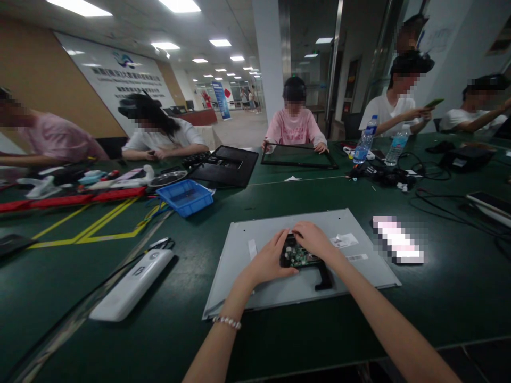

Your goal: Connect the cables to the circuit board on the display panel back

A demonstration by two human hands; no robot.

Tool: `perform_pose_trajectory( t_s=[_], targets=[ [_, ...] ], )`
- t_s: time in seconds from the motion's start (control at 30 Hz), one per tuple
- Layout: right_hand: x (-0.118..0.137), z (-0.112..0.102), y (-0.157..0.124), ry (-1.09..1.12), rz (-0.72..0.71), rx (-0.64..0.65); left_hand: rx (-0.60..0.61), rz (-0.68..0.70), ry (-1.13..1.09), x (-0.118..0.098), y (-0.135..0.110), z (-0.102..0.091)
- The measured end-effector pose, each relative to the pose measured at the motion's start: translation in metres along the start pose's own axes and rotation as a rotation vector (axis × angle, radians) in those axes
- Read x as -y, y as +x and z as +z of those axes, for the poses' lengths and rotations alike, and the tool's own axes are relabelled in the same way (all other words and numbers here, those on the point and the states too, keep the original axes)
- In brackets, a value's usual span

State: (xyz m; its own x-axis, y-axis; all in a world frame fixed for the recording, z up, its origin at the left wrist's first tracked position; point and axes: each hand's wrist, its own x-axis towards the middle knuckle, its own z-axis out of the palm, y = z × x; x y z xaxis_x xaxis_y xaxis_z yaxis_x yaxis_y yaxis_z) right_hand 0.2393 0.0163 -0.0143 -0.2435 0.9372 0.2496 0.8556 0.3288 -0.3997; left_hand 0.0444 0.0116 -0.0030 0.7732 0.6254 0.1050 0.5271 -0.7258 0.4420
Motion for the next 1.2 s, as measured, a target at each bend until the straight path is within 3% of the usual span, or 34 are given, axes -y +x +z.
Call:
perform_pose_trajectory(
  t_s=[0.17,0.37,0.57,0.73,0.93,1.2],
  targets=[
    [-0.013,-0.018,-0.007,0.029,0.001,-0.026,-0.006,0.000,-0.012,-0.003,0.000,-0.002],
    [-0.067,-0.051,-0.036,0.037,0.124,-0.023,-0.003,-0.027,-0.015,-0.003,-0.001,-0.002],
    [-0.098,-0.053,-0.068,0.142,0.238,-0.142,0.016,-0.047,-0.010,-0.003,-0.001,-0.002],
    [-0.080,-0.046,-0.053,0.160,0.139,-0.164,0.007,-0.019,-0.013,-0.002,0.001,-0.001],
    [-0.041,-0.035,0.000,0.083,-0.102,-0.001,0.004,-0.009,-0.006,-0.002,0.004,0.001],
    [-0.026,-0.002,0.041,0.052,0.034,0.094,0.006,-0.012,-0.016,-0.002,0.001,0.000]
  ],
)
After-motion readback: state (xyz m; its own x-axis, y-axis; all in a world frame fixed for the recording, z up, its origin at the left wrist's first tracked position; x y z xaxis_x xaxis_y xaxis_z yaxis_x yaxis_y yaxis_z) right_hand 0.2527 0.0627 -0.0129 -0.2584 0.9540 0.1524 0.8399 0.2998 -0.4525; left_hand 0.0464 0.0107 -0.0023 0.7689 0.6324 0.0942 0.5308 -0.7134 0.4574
